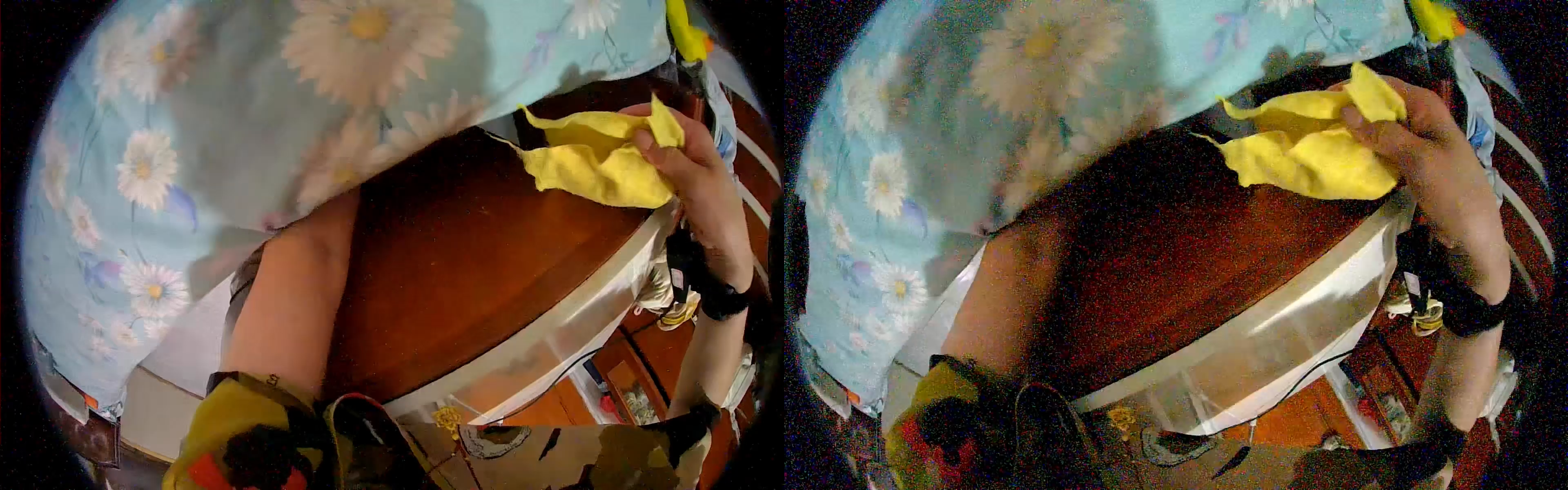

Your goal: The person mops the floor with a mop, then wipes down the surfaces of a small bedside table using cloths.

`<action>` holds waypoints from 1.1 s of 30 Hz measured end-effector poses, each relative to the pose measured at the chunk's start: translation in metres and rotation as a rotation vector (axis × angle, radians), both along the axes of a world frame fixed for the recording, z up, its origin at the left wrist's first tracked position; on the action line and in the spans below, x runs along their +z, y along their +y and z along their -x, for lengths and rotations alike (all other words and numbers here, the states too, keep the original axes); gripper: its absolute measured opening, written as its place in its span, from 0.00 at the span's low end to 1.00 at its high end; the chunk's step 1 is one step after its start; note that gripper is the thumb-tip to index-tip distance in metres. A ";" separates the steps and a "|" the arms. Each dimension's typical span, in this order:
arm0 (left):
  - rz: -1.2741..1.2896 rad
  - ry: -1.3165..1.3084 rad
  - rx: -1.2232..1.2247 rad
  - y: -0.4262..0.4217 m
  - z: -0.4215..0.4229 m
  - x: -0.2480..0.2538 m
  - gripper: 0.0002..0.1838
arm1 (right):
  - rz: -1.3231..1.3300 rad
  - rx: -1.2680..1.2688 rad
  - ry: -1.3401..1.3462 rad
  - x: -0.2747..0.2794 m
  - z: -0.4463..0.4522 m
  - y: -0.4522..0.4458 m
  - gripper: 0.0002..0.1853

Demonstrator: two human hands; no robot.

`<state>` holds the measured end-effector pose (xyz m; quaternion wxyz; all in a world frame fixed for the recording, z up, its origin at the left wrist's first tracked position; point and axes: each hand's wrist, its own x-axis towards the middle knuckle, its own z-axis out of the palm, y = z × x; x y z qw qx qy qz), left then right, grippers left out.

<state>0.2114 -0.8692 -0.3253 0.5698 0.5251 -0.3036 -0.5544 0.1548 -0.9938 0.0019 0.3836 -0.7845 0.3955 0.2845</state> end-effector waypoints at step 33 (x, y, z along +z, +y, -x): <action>0.140 -0.123 -0.261 0.129 0.064 0.082 0.30 | 0.118 -0.198 -0.243 -0.011 0.043 -0.048 0.17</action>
